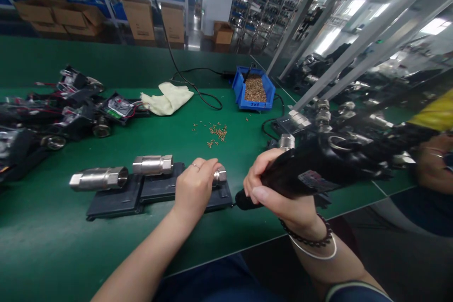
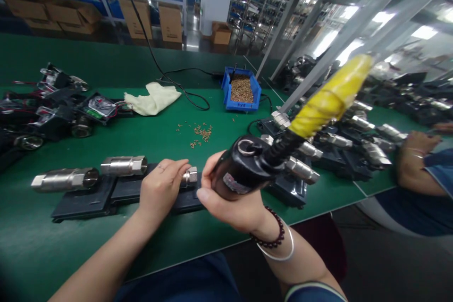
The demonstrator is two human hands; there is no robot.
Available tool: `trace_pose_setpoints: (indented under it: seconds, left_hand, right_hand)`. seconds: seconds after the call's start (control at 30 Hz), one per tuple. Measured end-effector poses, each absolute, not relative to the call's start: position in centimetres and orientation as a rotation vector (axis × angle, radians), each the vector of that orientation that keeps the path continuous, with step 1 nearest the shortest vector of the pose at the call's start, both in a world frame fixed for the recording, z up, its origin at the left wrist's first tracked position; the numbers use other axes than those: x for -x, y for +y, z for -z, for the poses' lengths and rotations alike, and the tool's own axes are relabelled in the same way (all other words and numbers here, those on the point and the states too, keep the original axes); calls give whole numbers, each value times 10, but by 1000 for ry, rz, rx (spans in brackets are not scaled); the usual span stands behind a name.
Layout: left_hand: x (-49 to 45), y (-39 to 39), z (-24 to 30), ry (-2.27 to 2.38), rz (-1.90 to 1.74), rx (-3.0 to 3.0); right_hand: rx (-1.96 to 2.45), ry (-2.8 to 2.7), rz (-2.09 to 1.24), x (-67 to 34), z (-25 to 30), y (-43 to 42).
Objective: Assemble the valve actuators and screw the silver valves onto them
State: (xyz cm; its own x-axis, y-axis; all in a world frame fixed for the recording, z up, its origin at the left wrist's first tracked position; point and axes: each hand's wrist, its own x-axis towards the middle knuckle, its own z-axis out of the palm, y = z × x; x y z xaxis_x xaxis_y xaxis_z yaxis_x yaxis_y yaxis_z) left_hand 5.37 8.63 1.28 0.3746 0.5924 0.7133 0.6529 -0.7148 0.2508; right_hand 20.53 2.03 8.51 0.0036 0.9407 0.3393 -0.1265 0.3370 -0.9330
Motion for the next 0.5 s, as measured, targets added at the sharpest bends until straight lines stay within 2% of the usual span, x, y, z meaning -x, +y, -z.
trace_pose_setpoints:
  seconds: [0.37,0.5]
  left_hand:
    - [-58,87,-15,-1115,1332,2514]
    - [-50,82,-18,-981,1445,2542]
  right_hand:
    - [726,-1280,-1198,-206,-77,33]
    - [674,-1189,-1025,-218,-107,21]
